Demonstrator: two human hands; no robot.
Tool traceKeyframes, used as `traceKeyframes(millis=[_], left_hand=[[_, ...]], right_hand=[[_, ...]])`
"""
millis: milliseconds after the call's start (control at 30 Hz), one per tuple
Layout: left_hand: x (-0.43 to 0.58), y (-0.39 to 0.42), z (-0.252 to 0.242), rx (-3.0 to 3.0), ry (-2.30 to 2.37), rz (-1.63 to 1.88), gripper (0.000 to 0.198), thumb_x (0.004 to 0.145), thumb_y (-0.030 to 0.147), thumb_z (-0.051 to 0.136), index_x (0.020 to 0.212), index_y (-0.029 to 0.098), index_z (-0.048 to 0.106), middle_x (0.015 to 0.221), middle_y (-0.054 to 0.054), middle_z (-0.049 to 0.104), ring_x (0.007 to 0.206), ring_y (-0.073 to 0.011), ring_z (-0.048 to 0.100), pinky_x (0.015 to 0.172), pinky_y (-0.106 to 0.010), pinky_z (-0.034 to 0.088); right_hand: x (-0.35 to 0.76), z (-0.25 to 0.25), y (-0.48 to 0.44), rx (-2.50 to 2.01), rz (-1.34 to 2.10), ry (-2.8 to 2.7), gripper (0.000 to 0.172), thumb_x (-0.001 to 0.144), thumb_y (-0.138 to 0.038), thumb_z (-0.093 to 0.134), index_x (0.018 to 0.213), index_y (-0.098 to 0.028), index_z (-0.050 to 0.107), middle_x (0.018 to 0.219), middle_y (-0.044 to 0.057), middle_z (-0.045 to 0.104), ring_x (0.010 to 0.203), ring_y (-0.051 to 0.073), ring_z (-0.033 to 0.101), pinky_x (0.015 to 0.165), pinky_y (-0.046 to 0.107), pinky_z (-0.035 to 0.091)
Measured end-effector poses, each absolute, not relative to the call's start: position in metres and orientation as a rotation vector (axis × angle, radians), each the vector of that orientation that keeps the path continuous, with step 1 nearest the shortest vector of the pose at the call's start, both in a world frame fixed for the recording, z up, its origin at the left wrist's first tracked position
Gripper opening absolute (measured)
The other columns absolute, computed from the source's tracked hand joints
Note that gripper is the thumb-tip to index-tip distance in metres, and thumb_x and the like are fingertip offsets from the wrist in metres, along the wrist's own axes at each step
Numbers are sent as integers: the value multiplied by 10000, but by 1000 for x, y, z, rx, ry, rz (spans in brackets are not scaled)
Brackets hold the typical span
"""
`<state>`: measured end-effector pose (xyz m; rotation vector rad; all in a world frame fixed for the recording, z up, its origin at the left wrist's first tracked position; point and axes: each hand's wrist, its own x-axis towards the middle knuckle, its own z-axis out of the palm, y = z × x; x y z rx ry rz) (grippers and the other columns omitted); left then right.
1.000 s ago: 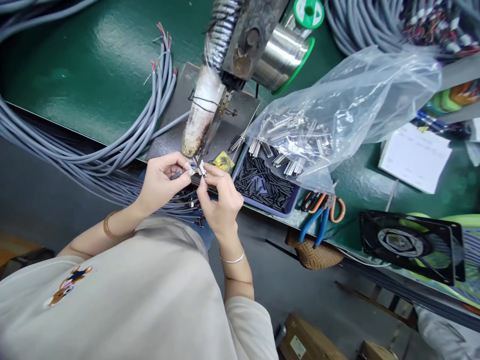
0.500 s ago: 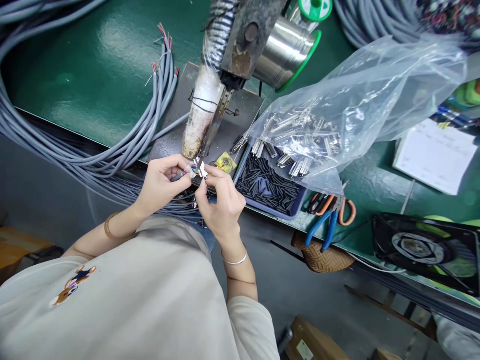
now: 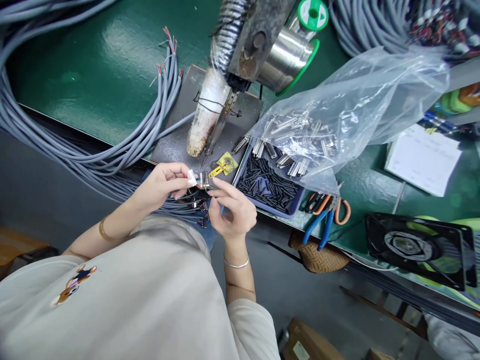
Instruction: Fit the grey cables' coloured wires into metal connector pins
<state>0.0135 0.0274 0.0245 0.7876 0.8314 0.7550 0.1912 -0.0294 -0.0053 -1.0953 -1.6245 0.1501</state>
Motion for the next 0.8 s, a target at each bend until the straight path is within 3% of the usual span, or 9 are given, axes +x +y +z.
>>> traceKeyframes(millis=[133,233,333,433,533,633,800], left_hand=[[2,22,31,702,649,567,337,757,392,821,753,133,606,552,30,607,369,-26,416,366,-171,285],[0,14,32,770,674,645,342,767,392,831,797,146,596,598,46,592,395,-27,453,371,-161,341],[-2,7,32,831,752,803,347,730,333,863,892,169,602,786,25,642,462,-20,512,408,-146,405],[-4,1,30,946,712,897,241,798,334,804,884,168,652,878,-25,680,531,-43,559,472,-169,462],[-5,-5,28,1257,672,1001,93,855,256,740,841,165,723,914,-76,730,741,-126,680,654,-234,554],[-5,-9,27,1570,708,1095,68,885,157,675,853,170,733,891,-77,758,831,-148,700,740,-252,550],[-7,-13,24,1640,804,1121,83,904,151,625,930,150,705,881,-66,748,731,-114,656,624,-205,493]], right_hand=[[195,-9,-33,-1047,183,-1781,161,872,-114,656,924,-229,556,1221,104,763,804,170,786,607,278,598],[190,-5,-34,-1092,186,-1805,164,866,-121,667,922,-234,562,976,48,806,783,164,773,637,274,585],[182,1,-37,-1207,255,-1682,128,882,-182,670,888,-243,558,786,-26,733,648,128,703,570,244,531],[175,10,-37,-1351,525,-1448,134,916,-273,651,855,-236,537,702,-53,653,533,92,604,489,209,454],[172,20,-35,-1344,909,-1268,212,937,-364,631,840,-237,492,605,-79,603,421,71,495,416,187,376],[171,30,-33,-1312,1112,-1227,268,933,-416,637,833,-246,456,541,-104,560,343,55,383,351,177,291],[168,38,-37,-1424,946,-1265,241,914,-367,679,827,-236,496,564,-95,597,367,64,502,361,163,349]])
